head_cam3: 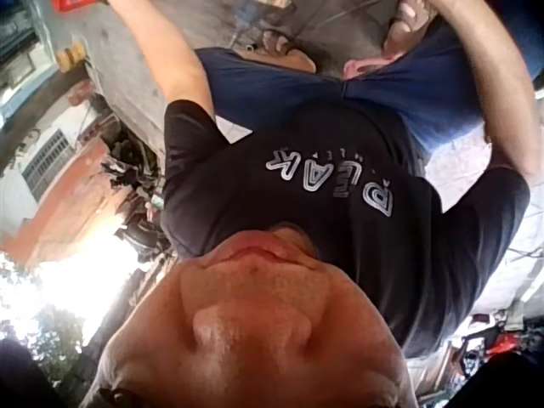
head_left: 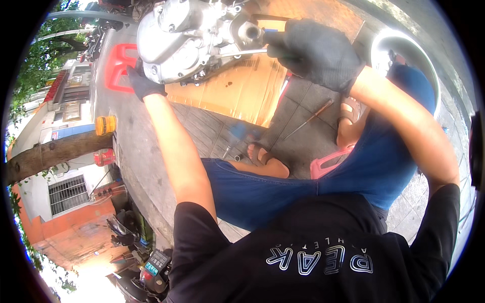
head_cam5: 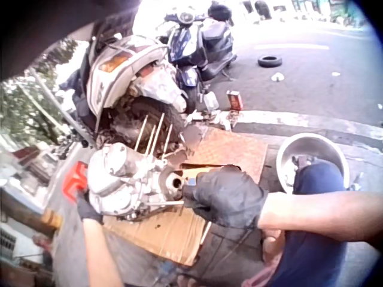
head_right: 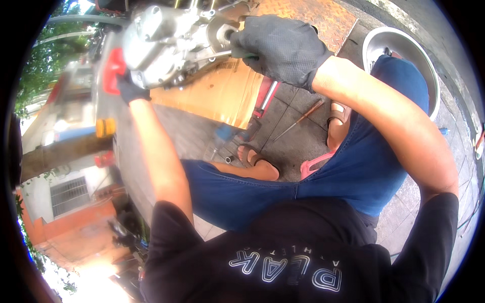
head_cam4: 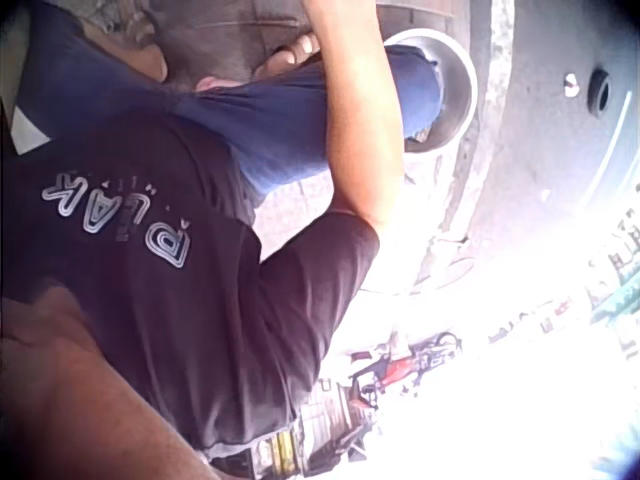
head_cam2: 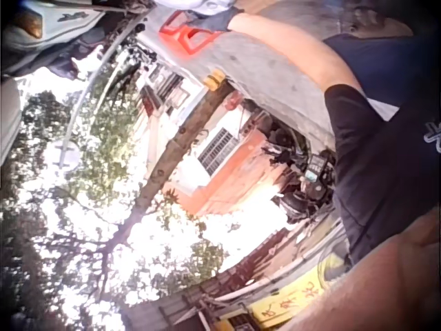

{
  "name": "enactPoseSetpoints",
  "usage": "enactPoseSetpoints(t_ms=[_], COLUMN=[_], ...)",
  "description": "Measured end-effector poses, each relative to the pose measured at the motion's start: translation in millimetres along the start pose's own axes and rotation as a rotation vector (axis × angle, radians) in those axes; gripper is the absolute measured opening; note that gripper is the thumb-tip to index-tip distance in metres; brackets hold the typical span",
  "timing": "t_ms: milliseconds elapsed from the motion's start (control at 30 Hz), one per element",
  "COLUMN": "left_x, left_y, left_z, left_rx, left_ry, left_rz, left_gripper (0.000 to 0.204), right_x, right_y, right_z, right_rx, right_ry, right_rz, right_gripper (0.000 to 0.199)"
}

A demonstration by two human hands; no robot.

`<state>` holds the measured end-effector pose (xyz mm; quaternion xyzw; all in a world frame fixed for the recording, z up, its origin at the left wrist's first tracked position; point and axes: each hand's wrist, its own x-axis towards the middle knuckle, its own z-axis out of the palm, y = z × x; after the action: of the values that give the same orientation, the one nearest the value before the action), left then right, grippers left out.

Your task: The person uses a screwdriver to pry off a metal cover from an engine component and then uses a power drill to unscrew bolts from the internal clutch assembly.

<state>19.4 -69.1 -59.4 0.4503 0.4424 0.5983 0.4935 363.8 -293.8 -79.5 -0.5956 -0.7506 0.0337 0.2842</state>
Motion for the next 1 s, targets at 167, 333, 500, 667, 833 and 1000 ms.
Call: enactPoseSetpoints(t_ms=[167, 333, 500, 667, 833, 1000], left_x=[3, 9, 7, 16, 16, 13], left_y=[7, -2, -8, -9, -6, -3], left_z=[14, 8, 10, 2, 5, 8], left_rx=[-0.026, 0.089, 0.125, 0.132, 0.085, 0.158], left_ry=[-0.022, -0.043, -0.026, -0.040, -0.034, -0.014], left_rz=[-0.045, -0.040, -0.048, -0.057, -0.061, -0.073], left_gripper=[0.065, 0.064, 0.064, 0.063, 0.063, 0.065], right_x=[10, 8, 6, 9, 3, -7], right_y=[24, 30, 23, 26, 33, 42], right_z=[25, 52, 39, 45, 23, 6], right_rx=[0.301, 0.439, 0.162, 0.255, 0.256, 0.360], right_ry=[0.091, 0.228, 0.147, 0.117, 0.095, 0.079], right_rz=[-0.037, -0.052, -0.055, 0.021, 0.084, 0.219], right_gripper=[0.017, 0.018, 0.018, 0.019, 0.029, 0.035])
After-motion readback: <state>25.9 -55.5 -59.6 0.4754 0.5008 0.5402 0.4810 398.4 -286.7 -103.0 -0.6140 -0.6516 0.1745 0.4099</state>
